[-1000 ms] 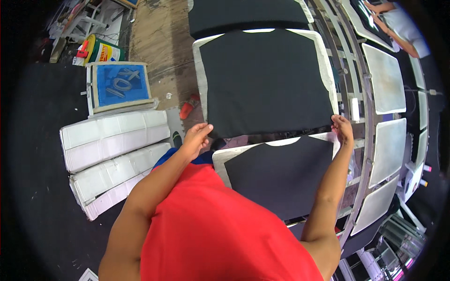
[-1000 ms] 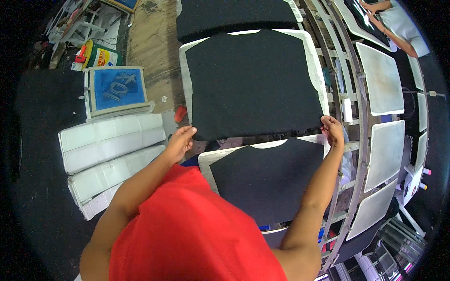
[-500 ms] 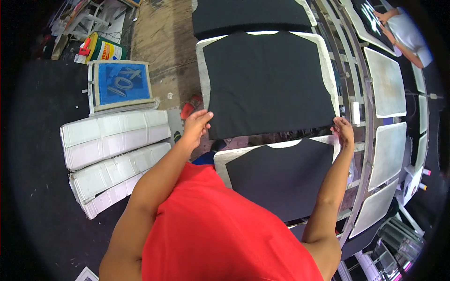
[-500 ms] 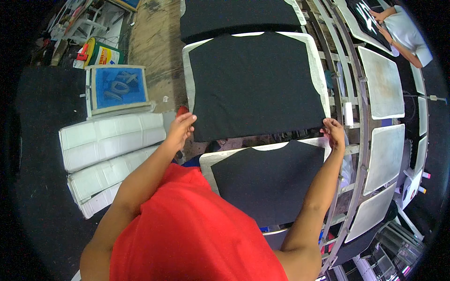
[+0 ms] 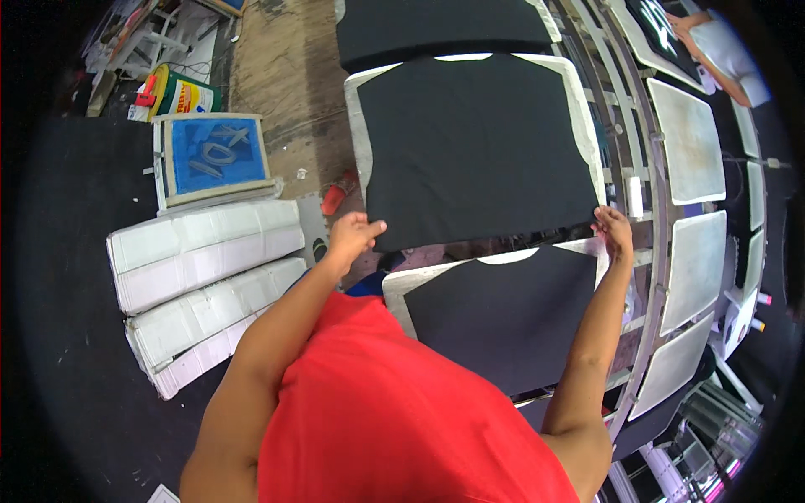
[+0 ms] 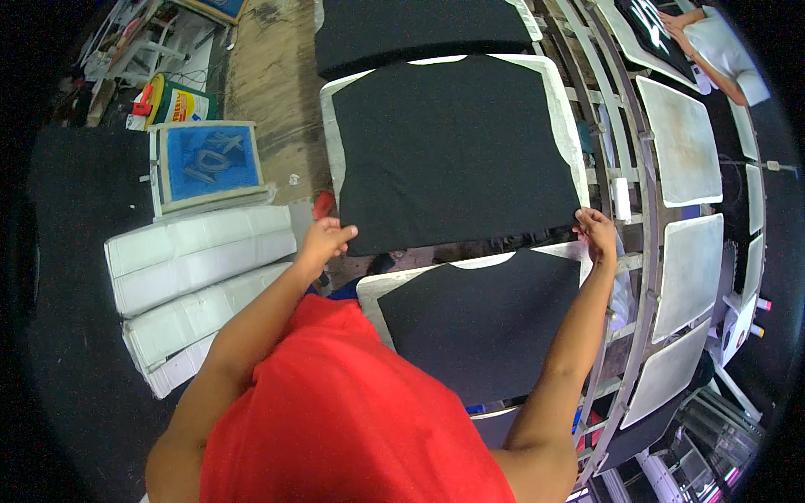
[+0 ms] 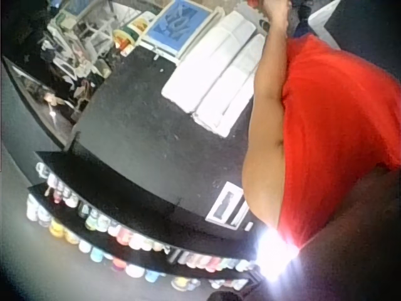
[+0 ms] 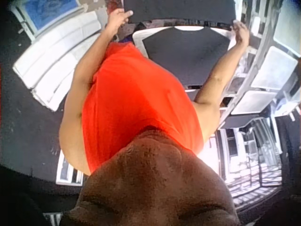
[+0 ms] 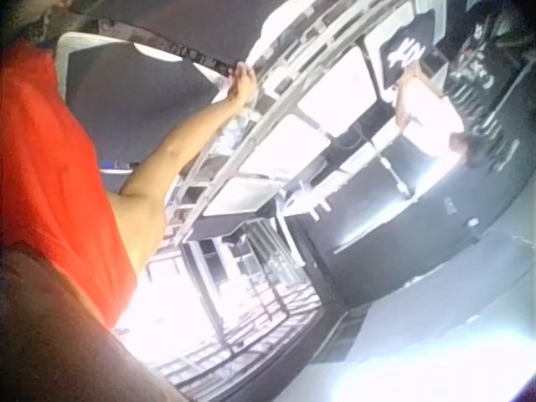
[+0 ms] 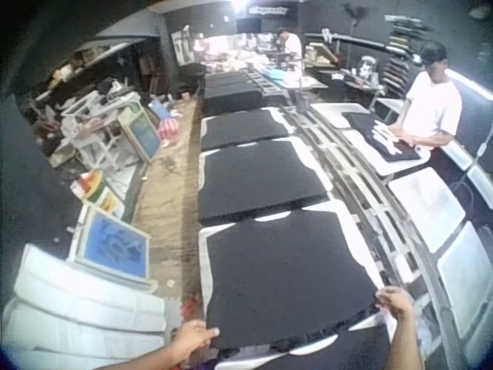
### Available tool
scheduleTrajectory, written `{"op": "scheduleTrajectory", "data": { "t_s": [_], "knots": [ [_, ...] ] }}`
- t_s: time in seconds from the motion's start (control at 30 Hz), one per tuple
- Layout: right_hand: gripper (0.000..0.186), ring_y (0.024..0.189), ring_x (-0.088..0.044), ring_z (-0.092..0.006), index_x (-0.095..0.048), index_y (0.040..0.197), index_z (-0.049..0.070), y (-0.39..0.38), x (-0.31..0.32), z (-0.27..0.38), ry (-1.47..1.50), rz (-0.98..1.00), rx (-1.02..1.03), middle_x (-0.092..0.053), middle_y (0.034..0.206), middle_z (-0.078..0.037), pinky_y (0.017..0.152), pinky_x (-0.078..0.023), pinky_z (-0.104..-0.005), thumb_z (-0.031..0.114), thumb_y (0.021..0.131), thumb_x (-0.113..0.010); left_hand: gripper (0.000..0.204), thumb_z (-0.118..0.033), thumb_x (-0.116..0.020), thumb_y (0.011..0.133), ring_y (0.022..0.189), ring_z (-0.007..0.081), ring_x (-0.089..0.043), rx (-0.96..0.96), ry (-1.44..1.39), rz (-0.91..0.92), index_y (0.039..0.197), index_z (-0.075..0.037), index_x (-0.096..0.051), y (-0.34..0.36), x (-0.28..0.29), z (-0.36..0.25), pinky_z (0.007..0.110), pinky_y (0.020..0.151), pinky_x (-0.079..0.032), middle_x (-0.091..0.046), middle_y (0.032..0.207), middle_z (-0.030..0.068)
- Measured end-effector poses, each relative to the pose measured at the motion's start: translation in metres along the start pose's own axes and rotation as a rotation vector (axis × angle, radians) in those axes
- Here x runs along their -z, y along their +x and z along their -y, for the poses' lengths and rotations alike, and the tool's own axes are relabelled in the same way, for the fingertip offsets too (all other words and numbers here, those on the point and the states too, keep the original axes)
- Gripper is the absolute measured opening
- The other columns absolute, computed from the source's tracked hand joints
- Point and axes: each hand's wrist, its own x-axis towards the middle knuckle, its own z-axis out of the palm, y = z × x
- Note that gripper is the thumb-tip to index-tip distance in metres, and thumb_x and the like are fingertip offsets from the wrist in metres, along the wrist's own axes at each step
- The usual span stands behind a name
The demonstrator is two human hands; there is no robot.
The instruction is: Positioning and smoothing black t-shirts onto platens for screen printing.
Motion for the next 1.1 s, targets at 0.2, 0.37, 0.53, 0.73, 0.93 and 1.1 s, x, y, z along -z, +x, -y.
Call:
{"op": "scheduleTrajectory", "data": {
  "t_s": [0.2,0.37,0.53,0.73,0.93,1.1],
  "knots": [
    [0.019,0.057,-0.053,-0.0062,-0.067,0.095,0.003,0.004,-0.003,0.006,0.033,-0.004,0.016,-0.056,0.069,0.005,0.055,-0.047,-0.0208,0.018,0.085,-0.074,0.033,-0.020,-0.075,0.083,0.061,0.0091,-0.058,0.031,-0.059,0.130,0.102,-0.001,-0.056,-0.009,0.013,0.030,0.022,0.050,-0.041,-0.062,0.081,0.0029],
    [0.019,0.055,-0.056,-0.0078,-0.066,0.095,0.003,0.003,-0.004,0.002,-0.077,-0.020,0.027,-0.059,0.068,0.002,0.053,-0.046,-0.0211,0.016,0.085,-0.074,0.029,-0.015,-0.073,0.084,0.061,0.0094,-0.059,0.100,-0.015,0.094,0.102,-0.002,-0.056,-0.003,0.013,0.036,0.022,0.051,-0.043,-0.062,0.081,0.0037],
    [0.017,0.062,-0.061,-0.0186,-0.065,0.098,-0.001,0.001,-0.008,-0.003,-0.366,-0.254,0.180,-0.063,0.072,-0.005,0.059,-0.051,-0.0299,0.010,0.085,-0.067,0.035,-0.019,-0.072,0.085,0.069,0.0163,-0.063,0.068,0.051,0.069,0.108,0.000,-0.053,-0.006,0.014,0.032,0.029,0.059,-0.049,-0.064,0.087,0.0073],
    [0.041,0.129,-0.041,-0.0398,-0.054,0.126,-0.003,-0.044,-0.098,0.029,-0.820,-0.601,0.909,-0.047,0.137,-0.024,0.110,-0.030,-0.0463,0.018,0.091,-0.055,0.059,-0.023,-0.056,0.090,0.135,0.0407,-0.034,-0.993,0.975,-0.297,0.139,0.003,-0.036,0.011,0.005,-0.050,0.049,0.110,-0.029,-0.038,0.144,0.0237],
    [0.069,0.146,-0.012,-0.0378,-0.027,0.151,0.015,-0.043,-0.134,-0.004,-1.251,-0.366,0.744,-0.018,0.159,-0.010,0.115,-0.010,-0.0577,0.045,0.092,-0.048,0.070,-0.030,-0.050,0.092,0.143,0.0421,-0.020,-1.202,1.176,-0.140,0.148,0.002,-0.023,0.083,-0.047,-0.111,0.050,0.116,-0.018,-0.022,0.154,0.0218],
    [0.070,0.146,-0.013,-0.0375,-0.028,0.151,0.012,-0.046,-0.129,-0.006,-1.223,-0.368,0.727,-0.018,0.159,-0.010,0.115,-0.010,-0.0569,0.043,0.092,-0.049,0.068,-0.030,-0.057,0.084,0.140,0.0441,-0.025,-1.271,1.165,0.200,0.140,0.003,-0.037,0.044,-0.086,-0.081,0.054,0.115,-0.020,-0.027,0.151,0.0243]
  ]
}}
